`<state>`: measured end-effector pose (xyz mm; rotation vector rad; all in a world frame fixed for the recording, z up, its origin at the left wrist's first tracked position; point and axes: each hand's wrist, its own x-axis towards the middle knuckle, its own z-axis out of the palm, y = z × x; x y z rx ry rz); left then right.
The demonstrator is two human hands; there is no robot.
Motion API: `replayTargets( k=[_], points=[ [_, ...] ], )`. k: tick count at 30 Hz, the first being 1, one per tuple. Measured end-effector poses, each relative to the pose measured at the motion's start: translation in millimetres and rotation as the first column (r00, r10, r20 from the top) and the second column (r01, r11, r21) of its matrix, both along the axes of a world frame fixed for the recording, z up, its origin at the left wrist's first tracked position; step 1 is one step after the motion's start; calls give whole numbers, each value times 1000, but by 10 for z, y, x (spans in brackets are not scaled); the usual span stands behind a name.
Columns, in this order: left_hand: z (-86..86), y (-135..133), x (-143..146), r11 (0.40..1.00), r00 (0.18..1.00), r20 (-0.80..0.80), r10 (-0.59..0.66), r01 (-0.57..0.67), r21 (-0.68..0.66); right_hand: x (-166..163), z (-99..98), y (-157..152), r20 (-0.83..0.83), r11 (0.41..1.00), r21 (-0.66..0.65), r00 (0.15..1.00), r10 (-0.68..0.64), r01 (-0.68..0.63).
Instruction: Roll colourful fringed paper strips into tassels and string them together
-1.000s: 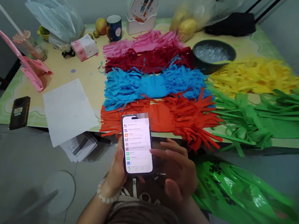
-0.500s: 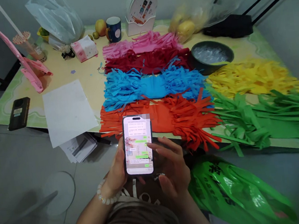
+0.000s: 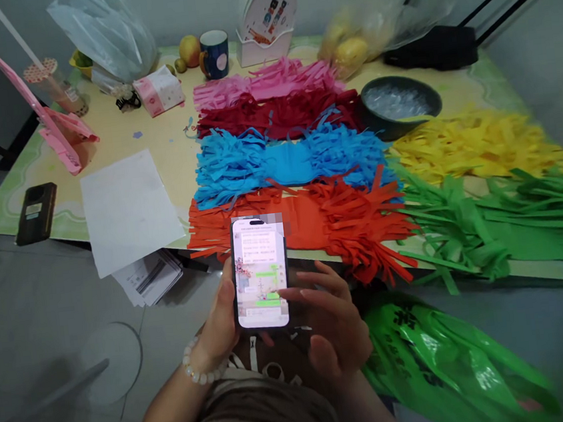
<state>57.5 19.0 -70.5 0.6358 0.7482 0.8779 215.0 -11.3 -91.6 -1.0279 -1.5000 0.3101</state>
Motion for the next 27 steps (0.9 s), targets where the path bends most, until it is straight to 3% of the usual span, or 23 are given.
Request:
replayTargets(
  k=[6, 27],
  points=[
    [10, -3, 9, 999, 1000, 27, -6, 5, 35, -6, 0, -3, 6, 998, -58, 1000, -15, 16],
    [-29, -6, 9, 1000, 995, 96, 8, -10, 27, -17, -33, -8, -42, 997, -70, 999, 22, -25]
  ],
)
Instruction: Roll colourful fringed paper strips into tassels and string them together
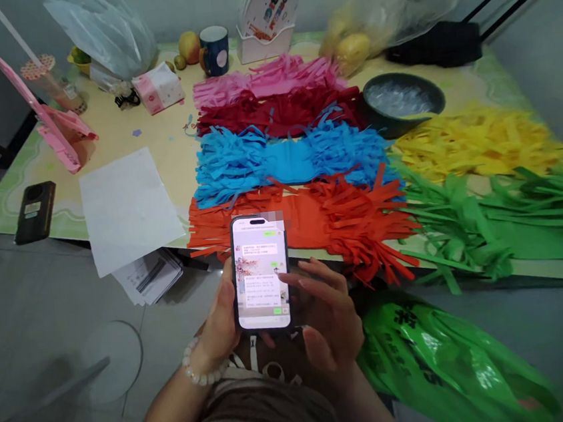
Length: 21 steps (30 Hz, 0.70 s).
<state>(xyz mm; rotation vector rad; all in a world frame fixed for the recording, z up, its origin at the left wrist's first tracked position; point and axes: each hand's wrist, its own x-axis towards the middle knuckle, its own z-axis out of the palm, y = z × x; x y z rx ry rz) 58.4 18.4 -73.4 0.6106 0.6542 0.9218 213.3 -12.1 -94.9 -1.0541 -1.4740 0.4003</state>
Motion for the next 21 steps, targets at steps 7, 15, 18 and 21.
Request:
replayTargets(
  k=[7, 15, 18, 21],
  points=[
    [27, -2, 4, 1000, 1000, -9, -6, 6, 4, -1, 21, 6, 4, 1000, 7, 1000, -4, 4],
    [9, -10, -11, 1000, 1000, -4, -18, 18, 5, -2, 15, 7, 14, 1000, 12, 1000, -5, 5],
    [10, -11, -10, 1000, 1000, -7, -22, 22, 7, -2, 20, 3, 15, 1000, 5, 1000, -5, 5],
    [13, -8, -8, 1000, 1000, 1, -24, 24, 6, -2, 26, 1, 19, 1000, 1, 1000, -11, 11]
  ],
)
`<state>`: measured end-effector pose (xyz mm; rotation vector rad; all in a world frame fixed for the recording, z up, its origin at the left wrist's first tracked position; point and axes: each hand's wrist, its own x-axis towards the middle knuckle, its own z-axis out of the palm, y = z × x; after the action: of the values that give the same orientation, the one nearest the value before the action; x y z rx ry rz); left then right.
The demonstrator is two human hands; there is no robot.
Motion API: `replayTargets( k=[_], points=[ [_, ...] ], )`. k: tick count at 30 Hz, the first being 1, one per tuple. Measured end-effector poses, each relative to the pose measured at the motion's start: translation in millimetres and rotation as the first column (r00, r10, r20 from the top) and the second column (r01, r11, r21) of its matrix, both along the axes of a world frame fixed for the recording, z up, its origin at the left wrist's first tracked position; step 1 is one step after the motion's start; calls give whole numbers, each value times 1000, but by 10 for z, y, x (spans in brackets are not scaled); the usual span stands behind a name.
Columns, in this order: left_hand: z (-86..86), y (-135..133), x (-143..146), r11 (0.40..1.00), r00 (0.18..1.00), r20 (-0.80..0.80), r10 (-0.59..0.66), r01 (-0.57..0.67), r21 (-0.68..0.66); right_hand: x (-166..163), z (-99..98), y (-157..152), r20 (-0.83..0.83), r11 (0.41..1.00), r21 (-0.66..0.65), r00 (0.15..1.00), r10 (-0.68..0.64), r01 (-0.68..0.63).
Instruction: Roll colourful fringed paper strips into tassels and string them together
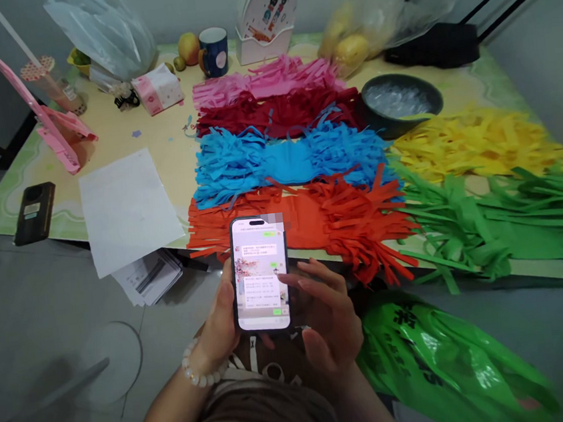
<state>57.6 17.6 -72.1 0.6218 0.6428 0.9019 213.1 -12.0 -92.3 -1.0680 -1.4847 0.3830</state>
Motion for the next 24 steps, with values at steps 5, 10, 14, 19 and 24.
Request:
replayTargets(
  k=[5, 10, 14, 19, 24],
  points=[
    [7, 9, 3, 1000, 1000, -21, 2, -2, -8, 6, 2, 5, 2, 1000, 2, 1000, 8, -8],
    [21, 7, 10, 1000, 999, -25, 21, -21, -11, 0, -7, 4, -14, 1000, 0, 1000, 8, -8],
    [15, 10, 7, 1000, 1000, -23, 18, -19, -4, 4, -23, -3, -28, 1000, -8, 1000, 11, -11],
    [9, 22, 0, 1000, 999, -41, 9, -9, 1, 14, -9, 23, -32, 999, -1, 999, 34, -34],
    [-9, 26, -4, 1000, 999, -38, -2, 2, 6, 15, 10, 43, 3, 1000, 8, 1000, 20, -20]
  ],
)
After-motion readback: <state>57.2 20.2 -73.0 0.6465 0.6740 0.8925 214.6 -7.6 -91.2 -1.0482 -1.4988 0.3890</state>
